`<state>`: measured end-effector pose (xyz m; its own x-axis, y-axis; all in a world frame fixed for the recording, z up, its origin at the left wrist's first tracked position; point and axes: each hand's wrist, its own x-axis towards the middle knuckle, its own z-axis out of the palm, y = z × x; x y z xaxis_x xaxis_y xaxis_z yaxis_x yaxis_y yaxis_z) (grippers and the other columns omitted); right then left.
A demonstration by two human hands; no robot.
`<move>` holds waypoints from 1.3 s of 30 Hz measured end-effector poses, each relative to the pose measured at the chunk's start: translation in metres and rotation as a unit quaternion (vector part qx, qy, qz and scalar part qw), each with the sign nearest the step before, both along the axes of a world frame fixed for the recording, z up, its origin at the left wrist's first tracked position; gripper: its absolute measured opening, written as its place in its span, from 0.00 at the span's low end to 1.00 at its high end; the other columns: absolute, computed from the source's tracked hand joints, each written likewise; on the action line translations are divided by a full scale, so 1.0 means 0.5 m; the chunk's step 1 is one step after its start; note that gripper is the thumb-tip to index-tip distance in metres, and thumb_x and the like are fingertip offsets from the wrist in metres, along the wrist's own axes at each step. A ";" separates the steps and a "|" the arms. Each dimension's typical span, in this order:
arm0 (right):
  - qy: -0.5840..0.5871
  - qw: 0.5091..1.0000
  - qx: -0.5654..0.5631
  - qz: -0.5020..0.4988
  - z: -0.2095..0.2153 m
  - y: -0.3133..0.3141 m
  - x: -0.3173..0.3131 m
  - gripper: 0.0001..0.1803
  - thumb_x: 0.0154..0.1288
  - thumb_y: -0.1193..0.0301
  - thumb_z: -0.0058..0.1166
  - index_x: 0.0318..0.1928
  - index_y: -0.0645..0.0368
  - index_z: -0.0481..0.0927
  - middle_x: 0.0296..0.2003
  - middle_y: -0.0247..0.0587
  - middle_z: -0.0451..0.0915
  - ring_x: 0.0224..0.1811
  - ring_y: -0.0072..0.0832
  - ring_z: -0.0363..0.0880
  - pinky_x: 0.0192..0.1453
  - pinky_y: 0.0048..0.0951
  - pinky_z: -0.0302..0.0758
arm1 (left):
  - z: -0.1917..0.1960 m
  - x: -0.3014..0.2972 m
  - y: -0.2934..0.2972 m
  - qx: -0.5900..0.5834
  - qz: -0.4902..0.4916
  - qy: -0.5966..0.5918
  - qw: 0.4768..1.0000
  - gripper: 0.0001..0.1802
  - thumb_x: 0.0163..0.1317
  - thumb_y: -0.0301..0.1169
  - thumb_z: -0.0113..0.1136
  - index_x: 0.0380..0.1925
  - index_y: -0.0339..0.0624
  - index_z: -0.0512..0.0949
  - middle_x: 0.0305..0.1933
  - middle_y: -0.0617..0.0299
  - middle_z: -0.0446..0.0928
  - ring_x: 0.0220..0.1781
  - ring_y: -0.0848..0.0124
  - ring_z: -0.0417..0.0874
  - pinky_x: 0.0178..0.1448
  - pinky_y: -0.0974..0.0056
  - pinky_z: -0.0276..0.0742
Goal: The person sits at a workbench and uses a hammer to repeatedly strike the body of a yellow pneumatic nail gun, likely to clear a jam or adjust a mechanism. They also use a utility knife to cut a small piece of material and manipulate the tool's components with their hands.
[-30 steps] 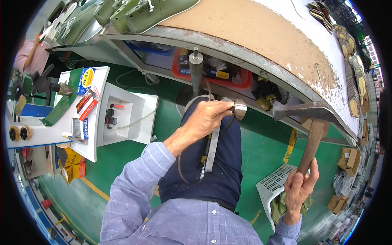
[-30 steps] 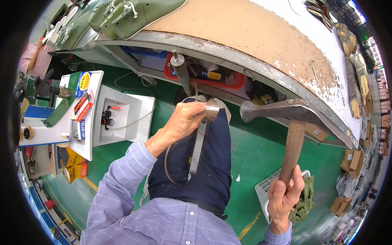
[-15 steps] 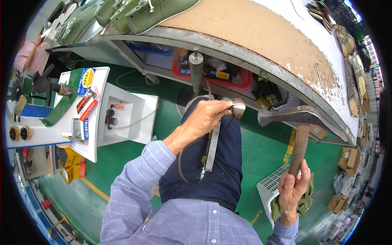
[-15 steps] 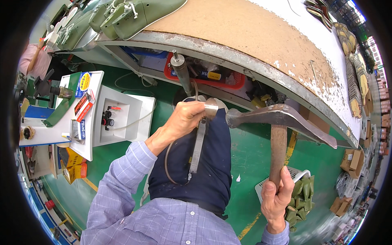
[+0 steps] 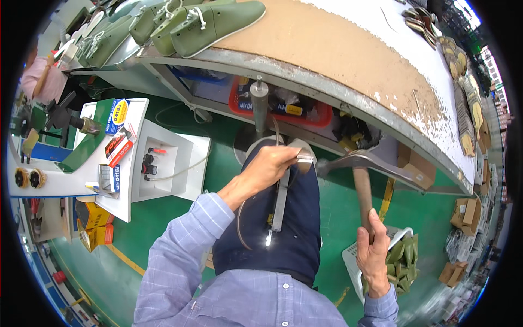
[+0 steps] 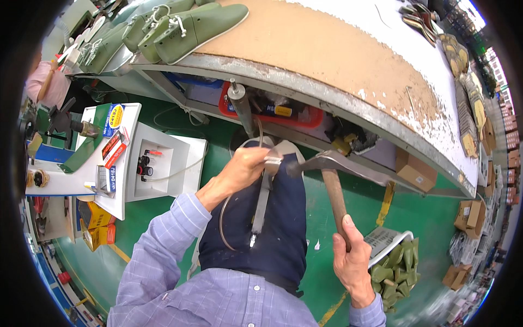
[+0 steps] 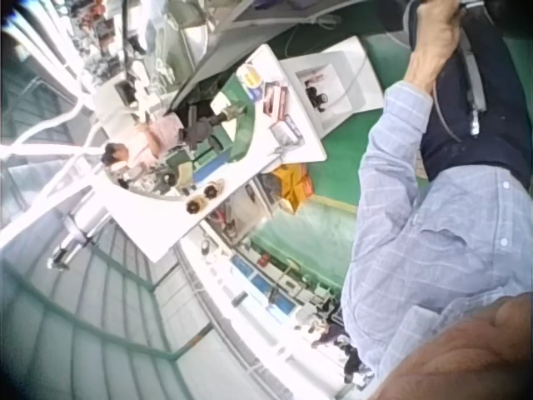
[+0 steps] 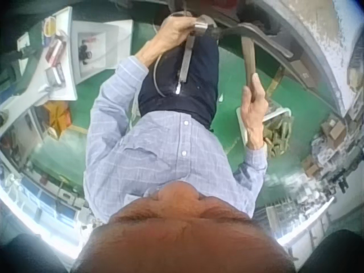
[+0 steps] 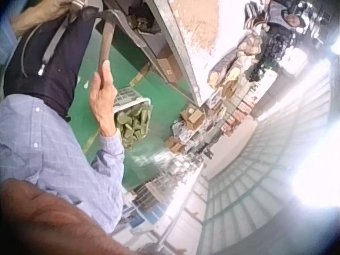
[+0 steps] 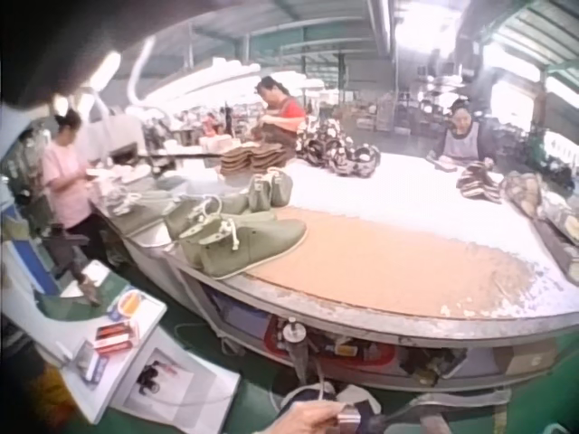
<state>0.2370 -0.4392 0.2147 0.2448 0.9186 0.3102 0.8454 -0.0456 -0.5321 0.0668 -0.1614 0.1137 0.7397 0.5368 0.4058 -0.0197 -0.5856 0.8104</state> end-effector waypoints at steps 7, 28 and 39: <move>0.197 0.974 0.070 -0.092 0.015 -0.022 0.024 0.30 0.81 0.64 0.46 0.76 0.52 0.54 0.22 0.31 0.68 0.17 0.14 0.62 0.20 0.19 0.59 | -0.007 0.005 -0.004 -0.026 0.035 -0.035 0.998 0.11 0.55 0.09 0.58 0.35 0.34 0.80 0.28 0.53 0.79 0.29 0.57 0.80 0.34 0.59 0.75; 0.239 0.961 0.083 -0.108 0.002 0.004 -0.017 0.32 0.81 0.58 0.45 0.77 0.52 0.52 0.18 0.30 0.66 0.13 0.12 0.58 0.15 0.16 0.56 | -0.013 0.010 0.022 -0.025 0.022 -0.046 0.998 0.06 0.58 0.17 0.65 0.35 0.35 0.80 0.27 0.50 0.77 0.29 0.52 0.78 0.33 0.55 0.73; 0.120 0.993 -0.015 -0.005 0.010 0.060 -0.016 0.26 0.78 0.65 0.50 0.72 0.52 0.63 0.28 0.39 0.78 0.20 0.25 0.71 0.23 0.23 0.66 | -0.016 0.000 0.017 -0.050 0.040 -0.008 0.998 0.09 0.57 0.17 0.65 0.39 0.36 0.82 0.30 0.49 0.80 0.31 0.51 0.82 0.35 0.56 0.76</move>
